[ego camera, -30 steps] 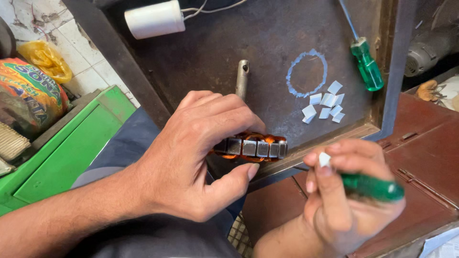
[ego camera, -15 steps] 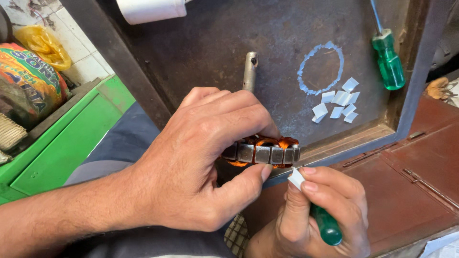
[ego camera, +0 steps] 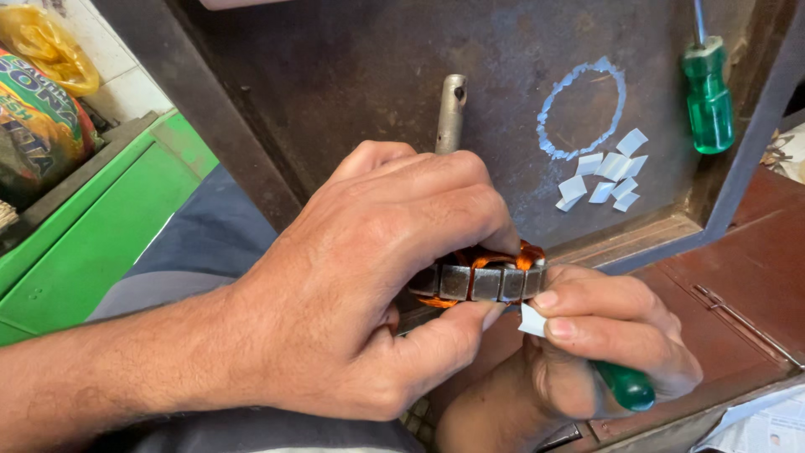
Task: The person inserts small white rectangular insulating spacers into the slots of a copper-wound motor stator. They use a green-handled screwdriver to push the spacers into place and adjust the copper windings. The task is performed repeatedly on a single stator component.
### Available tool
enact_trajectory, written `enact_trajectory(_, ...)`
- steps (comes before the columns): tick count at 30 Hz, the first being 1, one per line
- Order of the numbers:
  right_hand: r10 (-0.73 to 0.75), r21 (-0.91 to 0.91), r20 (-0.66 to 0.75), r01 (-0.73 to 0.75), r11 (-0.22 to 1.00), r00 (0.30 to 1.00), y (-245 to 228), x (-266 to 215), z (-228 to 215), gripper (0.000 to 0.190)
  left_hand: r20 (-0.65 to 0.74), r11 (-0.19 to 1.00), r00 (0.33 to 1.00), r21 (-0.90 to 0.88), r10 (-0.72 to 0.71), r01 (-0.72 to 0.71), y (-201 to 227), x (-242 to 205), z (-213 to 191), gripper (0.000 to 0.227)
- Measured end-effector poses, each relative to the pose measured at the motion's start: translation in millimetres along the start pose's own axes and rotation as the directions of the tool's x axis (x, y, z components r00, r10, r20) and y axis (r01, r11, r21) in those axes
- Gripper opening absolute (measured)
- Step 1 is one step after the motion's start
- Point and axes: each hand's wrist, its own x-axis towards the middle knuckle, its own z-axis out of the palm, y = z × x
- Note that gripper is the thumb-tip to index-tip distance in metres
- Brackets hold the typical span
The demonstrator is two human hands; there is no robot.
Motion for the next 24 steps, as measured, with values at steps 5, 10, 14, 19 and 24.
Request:
enact_trajectory(5,0.082,-0.17,0.043,-0.073,0.983,0.996,-19,-3,-4,0.016,-0.008,0.999,0.999,-0.015,0.032,-0.032,-3,2,-2,0.027)
enact_trajectory(10,0.163,-0.522,0.119,-0.078,0.849,0.979,-44,-14,-9,0.021,-0.024,0.997,0.996,-0.011,0.082,-0.083,-7,1,-1,0.028)
enact_trajectory(14,0.249,-0.607,0.077,-0.152,0.78,0.966,-58,-3,3,0.019,-0.028,0.995,0.995,-0.02,0.096,-0.097,-8,-1,-1,0.03)
enact_trajectory(19,0.327,-0.781,0.094,-0.134,0.61,0.94,-72,-2,11,0.02,-0.003,0.995,0.997,-0.058,0.083,-0.083,-10,-1,-2,0.033)
enact_trajectory(24,0.376,-0.803,0.227,-0.046,0.595,0.899,-74,-13,-20,0.021,0.0,0.993,0.994,-0.046,0.112,-0.112,-12,-2,-2,0.033)
